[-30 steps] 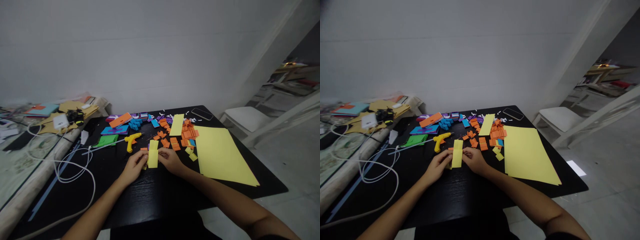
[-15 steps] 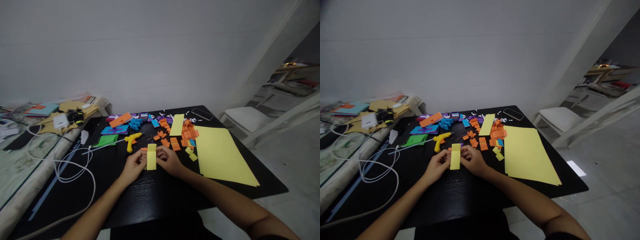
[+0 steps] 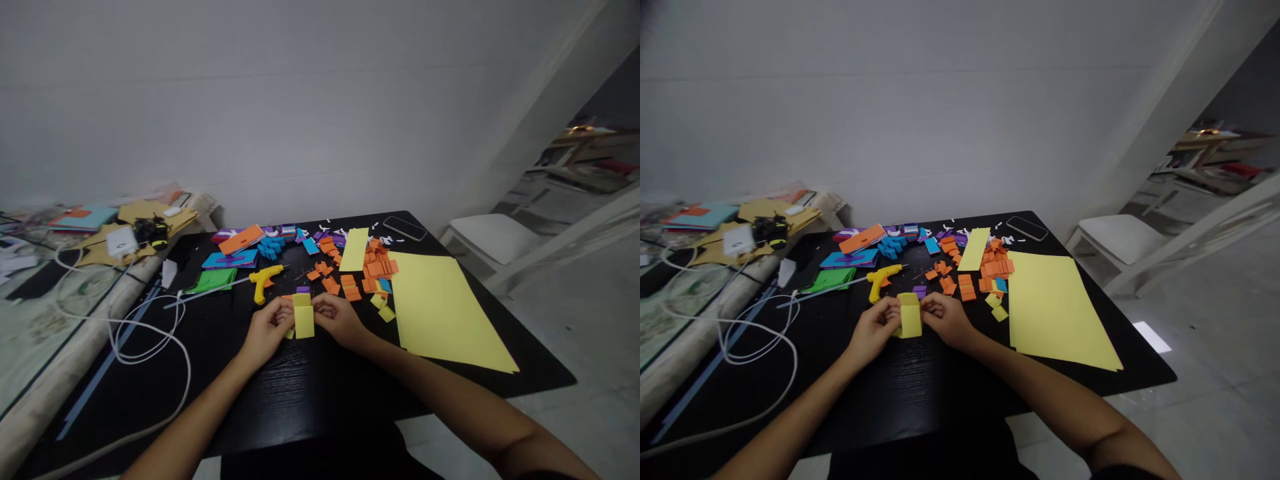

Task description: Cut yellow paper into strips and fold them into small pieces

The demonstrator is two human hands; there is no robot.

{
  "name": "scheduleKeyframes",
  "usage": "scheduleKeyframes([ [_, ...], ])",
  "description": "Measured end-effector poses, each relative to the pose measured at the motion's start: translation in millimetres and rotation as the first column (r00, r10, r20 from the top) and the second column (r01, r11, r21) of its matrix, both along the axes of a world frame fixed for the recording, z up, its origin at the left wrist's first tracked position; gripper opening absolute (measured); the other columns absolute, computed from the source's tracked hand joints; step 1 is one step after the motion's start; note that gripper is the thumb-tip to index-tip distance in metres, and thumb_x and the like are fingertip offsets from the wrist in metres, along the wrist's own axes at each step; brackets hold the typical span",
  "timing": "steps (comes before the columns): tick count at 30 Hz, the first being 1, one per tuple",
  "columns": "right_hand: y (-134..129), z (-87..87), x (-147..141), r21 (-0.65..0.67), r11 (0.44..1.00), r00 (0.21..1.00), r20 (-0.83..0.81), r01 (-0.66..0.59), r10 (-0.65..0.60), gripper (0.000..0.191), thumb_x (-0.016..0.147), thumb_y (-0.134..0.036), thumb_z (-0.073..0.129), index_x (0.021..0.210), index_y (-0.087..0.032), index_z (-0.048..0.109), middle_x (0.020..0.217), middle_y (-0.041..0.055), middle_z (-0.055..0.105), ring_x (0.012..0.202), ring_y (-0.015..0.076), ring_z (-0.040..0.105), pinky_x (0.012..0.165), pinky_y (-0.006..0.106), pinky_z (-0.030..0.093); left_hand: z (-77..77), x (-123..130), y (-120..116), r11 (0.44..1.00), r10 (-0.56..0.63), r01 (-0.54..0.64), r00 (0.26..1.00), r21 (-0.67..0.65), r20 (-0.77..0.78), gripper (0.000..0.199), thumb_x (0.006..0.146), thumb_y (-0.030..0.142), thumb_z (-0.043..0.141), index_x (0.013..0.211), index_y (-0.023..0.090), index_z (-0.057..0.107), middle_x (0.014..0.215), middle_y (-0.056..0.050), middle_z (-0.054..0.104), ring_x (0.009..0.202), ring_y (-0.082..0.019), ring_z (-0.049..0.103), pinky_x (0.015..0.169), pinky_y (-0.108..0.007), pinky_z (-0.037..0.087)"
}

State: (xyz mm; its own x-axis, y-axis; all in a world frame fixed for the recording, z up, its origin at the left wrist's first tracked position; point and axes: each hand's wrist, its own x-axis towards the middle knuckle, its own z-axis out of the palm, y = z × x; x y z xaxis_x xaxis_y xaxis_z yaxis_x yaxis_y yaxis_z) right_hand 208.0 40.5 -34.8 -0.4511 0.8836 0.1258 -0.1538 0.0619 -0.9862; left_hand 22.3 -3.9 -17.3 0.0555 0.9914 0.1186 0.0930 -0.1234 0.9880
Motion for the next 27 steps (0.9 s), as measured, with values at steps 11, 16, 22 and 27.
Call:
scheduleKeyframes([
  [11,-1.5,6.7,1.4,0.022,1.000,1.000,-0.023,-0.006,0.007,0.014,0.079,-0.031,0.072,0.086,-0.019,0.069,0.085,0.0037,0.071,0.081,0.0184,0.070,0.081,0.034,0.056,9.8,-0.1,-2.8,0.997,0.004,0.007,0.989,0.075,-0.146,0.010,0.082,0.026,0.064,0.086,0.017,0.069,0.074,-0.001,0.066,0.063,-0.013,0.060,0.059,-0.021,0.047],
  [16,-0.3,5.8,1.5,-0.002,1.000,1.000,-0.023,-0.002,0.002,0.015,0.078,-0.031,0.073,0.086,-0.019,0.069,0.084,0.0031,0.071,0.081,0.0179,0.069,0.081,0.034,0.055,8.1,-1.4,-2.1,0.997,0.040,-0.028,0.987,0.078,-0.157,0.009,0.080,0.023,0.064,0.083,0.017,0.070,0.072,-0.001,0.066,0.061,-0.012,0.058,0.057,-0.021,0.045],
  [22,-1.5,4.3,-0.2,-0.019,1.000,0.999,-0.041,-0.005,0.004,0.027,0.073,-0.033,0.078,0.090,-0.018,0.064,0.087,0.0041,0.070,0.083,0.0175,0.068,0.081,0.033,0.055,3.6,-0.9,-2.8,0.998,0.005,0.001,0.994,0.056,-0.110,0.010,0.084,0.026,0.065,0.089,0.017,0.066,0.074,-0.001,0.067,0.065,-0.013,0.062,0.061,-0.022,0.050],
  [27,-2.9,5.2,-1.4,-0.019,0.999,0.995,-0.092,0.037,-0.039,0.034,0.070,-0.033,0.082,0.082,-0.020,0.053,0.076,-0.0020,0.063,0.069,0.0126,0.064,0.069,0.027,0.055,1.2,-0.1,-4.1,0.989,0.048,-0.039,0.997,0.142,-0.063,0.016,0.086,0.024,0.066,0.100,0.019,0.059,0.081,0.000,0.067,0.071,-0.012,0.064,0.064,-0.022,0.051],
])
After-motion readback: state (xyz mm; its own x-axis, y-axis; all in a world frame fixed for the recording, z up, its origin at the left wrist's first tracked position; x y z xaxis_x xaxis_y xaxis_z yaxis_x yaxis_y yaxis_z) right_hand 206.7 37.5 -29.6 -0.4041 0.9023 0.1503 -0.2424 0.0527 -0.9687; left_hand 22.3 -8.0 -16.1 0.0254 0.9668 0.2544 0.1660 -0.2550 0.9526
